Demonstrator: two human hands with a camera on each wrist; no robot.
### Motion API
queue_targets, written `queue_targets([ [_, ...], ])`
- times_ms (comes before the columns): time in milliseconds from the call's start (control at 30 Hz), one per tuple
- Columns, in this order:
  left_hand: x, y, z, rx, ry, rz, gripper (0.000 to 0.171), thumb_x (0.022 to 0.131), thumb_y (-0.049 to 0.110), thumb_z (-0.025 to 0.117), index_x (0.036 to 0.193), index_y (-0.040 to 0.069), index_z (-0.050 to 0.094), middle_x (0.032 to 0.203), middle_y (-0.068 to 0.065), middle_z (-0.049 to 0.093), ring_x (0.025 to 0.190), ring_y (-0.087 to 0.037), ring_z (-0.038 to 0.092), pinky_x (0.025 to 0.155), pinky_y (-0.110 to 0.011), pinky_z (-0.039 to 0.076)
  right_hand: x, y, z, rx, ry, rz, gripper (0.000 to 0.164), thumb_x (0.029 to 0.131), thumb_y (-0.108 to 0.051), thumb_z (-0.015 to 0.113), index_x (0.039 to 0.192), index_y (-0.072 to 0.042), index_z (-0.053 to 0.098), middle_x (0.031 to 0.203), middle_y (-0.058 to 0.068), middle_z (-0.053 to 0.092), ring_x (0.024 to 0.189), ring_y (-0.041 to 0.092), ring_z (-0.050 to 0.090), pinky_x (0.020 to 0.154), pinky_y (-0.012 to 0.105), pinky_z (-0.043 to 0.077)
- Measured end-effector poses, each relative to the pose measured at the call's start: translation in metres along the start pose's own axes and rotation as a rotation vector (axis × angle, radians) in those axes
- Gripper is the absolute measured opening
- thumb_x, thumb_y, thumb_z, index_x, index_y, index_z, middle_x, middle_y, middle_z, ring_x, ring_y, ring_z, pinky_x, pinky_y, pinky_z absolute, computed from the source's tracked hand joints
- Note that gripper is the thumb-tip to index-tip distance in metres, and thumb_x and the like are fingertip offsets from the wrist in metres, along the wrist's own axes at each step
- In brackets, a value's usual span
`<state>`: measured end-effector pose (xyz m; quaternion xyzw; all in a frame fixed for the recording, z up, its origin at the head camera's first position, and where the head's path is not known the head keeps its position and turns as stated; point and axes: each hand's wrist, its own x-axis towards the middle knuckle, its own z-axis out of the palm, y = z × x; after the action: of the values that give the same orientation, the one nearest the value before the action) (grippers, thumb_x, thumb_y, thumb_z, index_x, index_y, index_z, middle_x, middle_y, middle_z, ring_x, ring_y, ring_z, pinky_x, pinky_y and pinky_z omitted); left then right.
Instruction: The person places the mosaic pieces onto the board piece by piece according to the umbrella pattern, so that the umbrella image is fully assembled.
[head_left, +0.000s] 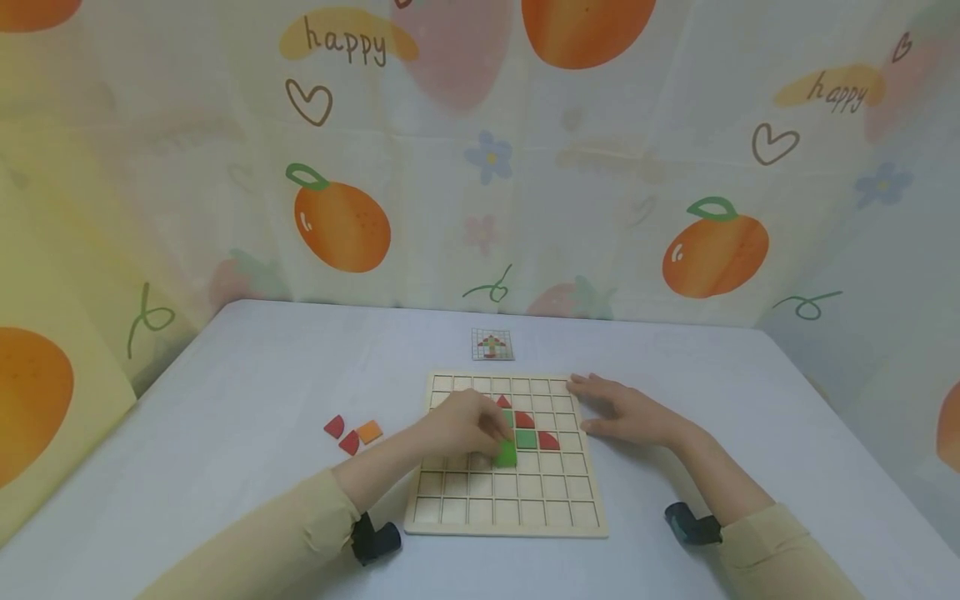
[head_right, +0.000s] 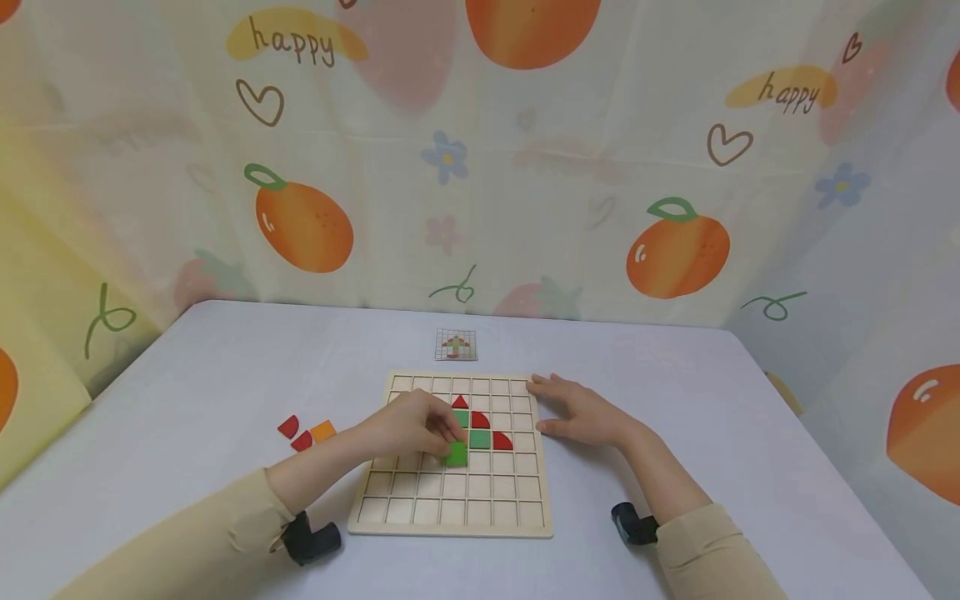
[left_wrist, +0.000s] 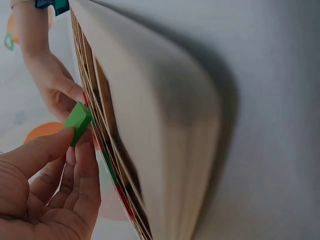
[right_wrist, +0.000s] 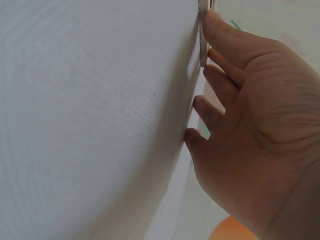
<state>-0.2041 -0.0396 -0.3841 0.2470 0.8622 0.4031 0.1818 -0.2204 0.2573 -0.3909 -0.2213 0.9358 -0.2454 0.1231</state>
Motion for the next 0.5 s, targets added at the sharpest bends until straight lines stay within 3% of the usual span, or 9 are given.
queue_targets([
  [500, -0.0034, 0.0026, 0.0021, 0.071, -0.008, 0.044, 0.014, 0.082, 0.003, 0.073, 0.089, 0.015, 0.076, 0.086, 0.004, 0.074, 0.079, -0.008, 0.062, 0.072, -0.024, 0.052, 0.0, 0.0004, -0.0004, -0.005, -0.004, 0.0, 0.068, 0.09, -0.037, 0.068, 0.15, -0.016, 0.042, 0.161, 0.009, 0.034, 0.152, 0.042, 0.021, 0.119, 0.064, 0.022],
])
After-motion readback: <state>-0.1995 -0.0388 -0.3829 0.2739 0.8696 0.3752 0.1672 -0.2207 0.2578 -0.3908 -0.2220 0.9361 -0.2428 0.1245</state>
